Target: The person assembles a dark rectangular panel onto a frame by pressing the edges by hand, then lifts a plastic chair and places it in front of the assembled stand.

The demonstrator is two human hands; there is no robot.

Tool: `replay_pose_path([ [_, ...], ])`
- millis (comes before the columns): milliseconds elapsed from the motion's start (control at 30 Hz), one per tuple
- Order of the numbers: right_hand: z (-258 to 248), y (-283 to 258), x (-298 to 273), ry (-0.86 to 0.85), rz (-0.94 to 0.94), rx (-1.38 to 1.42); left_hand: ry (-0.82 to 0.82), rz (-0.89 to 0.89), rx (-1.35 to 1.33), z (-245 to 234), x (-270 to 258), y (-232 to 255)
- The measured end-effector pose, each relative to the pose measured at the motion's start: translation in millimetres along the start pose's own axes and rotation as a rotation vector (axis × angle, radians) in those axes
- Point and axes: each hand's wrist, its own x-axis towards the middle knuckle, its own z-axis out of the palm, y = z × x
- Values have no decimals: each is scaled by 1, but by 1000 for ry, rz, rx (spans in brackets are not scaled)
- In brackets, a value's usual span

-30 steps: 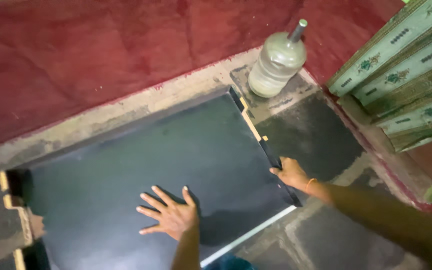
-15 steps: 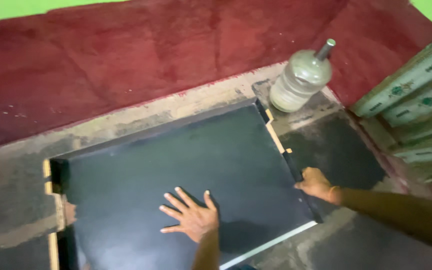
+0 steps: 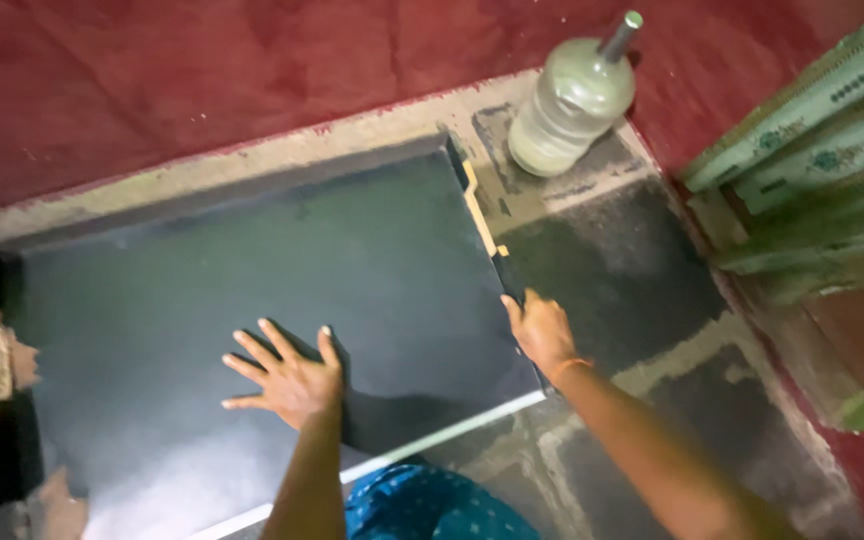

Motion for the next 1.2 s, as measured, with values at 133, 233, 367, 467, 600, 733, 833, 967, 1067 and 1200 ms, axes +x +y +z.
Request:
replay_pose_path([
  [133,5,3,3,-20,27,3,-17,9,-5,1,-1,0],
  [233,2,0,2,-43,38,8,-32,10,-9,3,-2,-2],
  [367,-2,-3,0,-52,58,35,-43,52,-10,9,-5,-9],
  [467,-5,-5,1,-10,48,30,-65,162,-45,8,-8,-8],
  [600,-2,-2,-5,-71,62,91,-356,510,41,-18,-47,13],
  [733,-7,7,-6,-175,18,148,-737,817,351,-66,-102,41],
  [833,-3,19,-33,-73,-32,106,-637,954,429,-73,-117,47],
  [967,10,24,-75,104,105,106,-436,957,311,-53,-126,37],
  [1067,12,26,-78,103,84,129,-359,954,222,-34,-131,20],
  [1200,11,25,-77,223,17,173,-265,998,201,-12,-131,10],
])
